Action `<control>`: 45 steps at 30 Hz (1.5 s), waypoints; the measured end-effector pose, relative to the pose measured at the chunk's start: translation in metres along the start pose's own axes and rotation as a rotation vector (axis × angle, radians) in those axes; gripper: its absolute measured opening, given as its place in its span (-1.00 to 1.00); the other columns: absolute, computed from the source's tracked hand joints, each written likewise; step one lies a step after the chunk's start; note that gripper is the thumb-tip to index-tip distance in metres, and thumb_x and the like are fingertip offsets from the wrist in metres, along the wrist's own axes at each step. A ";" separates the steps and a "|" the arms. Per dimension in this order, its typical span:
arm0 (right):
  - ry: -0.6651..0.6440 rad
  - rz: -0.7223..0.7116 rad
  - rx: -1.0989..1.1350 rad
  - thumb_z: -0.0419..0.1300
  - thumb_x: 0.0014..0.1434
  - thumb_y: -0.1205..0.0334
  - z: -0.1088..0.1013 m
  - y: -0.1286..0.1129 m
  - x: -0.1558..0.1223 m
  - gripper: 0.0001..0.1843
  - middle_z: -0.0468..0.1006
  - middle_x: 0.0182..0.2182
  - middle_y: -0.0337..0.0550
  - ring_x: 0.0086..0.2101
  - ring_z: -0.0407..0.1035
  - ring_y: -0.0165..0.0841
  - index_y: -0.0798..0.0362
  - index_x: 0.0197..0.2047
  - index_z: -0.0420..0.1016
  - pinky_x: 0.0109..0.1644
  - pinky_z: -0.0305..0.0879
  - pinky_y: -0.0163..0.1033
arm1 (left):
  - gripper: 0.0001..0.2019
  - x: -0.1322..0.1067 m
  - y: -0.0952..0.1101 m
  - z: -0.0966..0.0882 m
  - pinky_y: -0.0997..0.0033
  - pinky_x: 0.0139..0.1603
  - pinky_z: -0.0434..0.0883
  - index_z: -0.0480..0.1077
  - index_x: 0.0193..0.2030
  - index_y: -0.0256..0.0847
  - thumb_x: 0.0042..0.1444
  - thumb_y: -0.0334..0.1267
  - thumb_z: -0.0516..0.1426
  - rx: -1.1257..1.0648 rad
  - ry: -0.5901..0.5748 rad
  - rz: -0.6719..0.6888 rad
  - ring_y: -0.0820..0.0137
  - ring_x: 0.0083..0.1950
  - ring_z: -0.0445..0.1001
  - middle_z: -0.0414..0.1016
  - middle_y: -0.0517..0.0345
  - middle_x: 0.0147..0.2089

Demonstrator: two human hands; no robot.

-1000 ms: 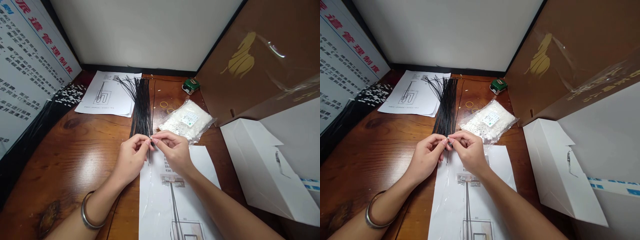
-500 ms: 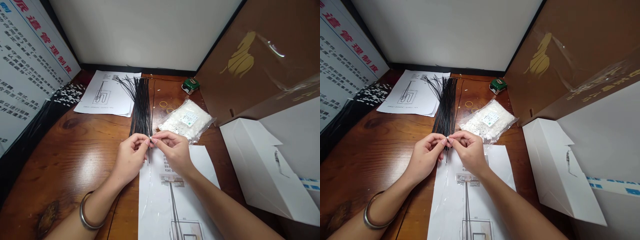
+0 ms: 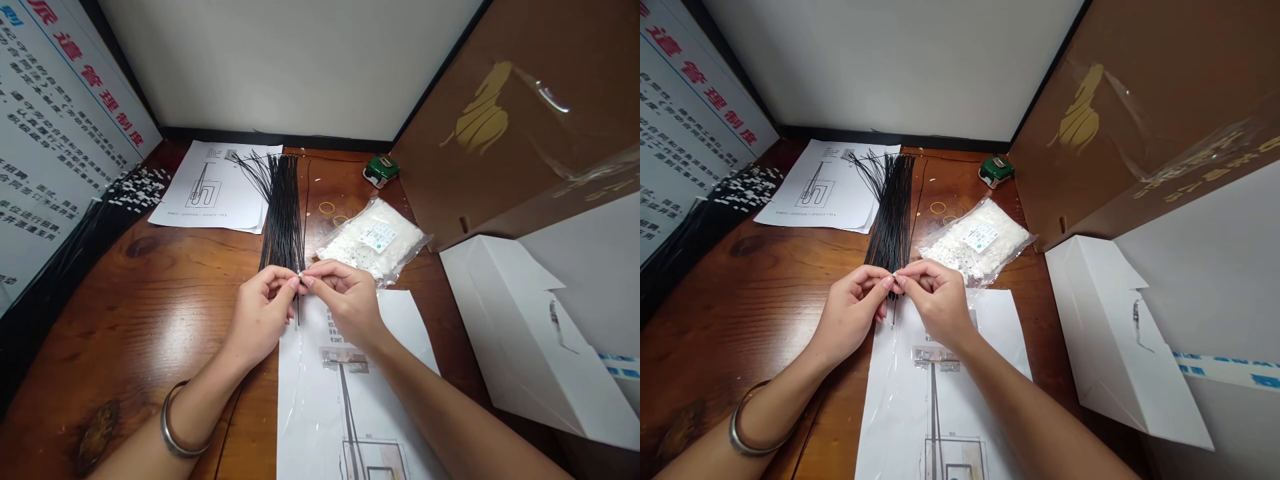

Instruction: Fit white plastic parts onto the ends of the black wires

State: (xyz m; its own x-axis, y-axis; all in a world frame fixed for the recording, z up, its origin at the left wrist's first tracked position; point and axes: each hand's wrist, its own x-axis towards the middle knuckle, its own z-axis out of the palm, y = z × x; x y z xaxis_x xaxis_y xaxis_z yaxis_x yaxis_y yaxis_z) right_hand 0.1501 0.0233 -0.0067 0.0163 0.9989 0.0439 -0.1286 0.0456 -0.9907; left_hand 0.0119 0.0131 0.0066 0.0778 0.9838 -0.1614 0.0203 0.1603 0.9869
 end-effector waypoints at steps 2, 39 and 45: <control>0.004 0.004 0.006 0.32 -0.03 0.32 0.000 0.000 0.000 -0.98 0.59 -0.49 -0.20 -0.48 0.51 -0.40 0.06 -0.45 0.56 -0.41 0.43 -0.29 | -0.83 0.000 0.000 0.000 0.58 -0.59 0.34 0.42 -0.32 -0.27 0.14 -0.18 0.18 0.001 0.012 -0.005 0.58 -0.58 0.34 0.52 0.16 -0.37; -0.077 0.094 0.076 0.34 -0.10 0.27 -0.005 -0.003 0.006 -0.94 0.54 -0.56 -0.24 -0.51 0.44 -0.39 0.02 -0.52 0.53 -0.37 0.45 -0.21 | -0.83 -0.001 0.001 0.000 0.56 -0.55 0.34 0.41 -0.34 -0.26 0.14 -0.18 0.18 0.004 -0.019 0.003 0.55 -0.55 0.35 0.49 0.18 -0.41; -0.077 0.111 0.099 0.33 -0.11 0.30 -0.004 -0.005 0.007 -0.96 0.53 -0.56 -0.25 -0.51 0.44 -0.40 0.02 -0.53 0.54 -0.37 0.45 -0.22 | -0.83 -0.002 0.001 0.001 0.58 -0.55 0.34 0.40 -0.34 -0.26 0.15 -0.19 0.16 0.020 -0.023 0.007 0.56 -0.55 0.34 0.47 0.19 -0.42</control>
State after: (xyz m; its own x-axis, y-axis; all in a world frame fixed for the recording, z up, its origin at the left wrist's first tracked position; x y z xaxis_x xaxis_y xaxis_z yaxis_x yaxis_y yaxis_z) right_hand 0.1552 0.0295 -0.0024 -0.0792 0.9955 -0.0520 -0.2221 -0.0685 -0.9726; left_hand 0.0123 0.0112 0.0083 0.1005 0.9828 -0.1552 0.0401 0.1519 0.9876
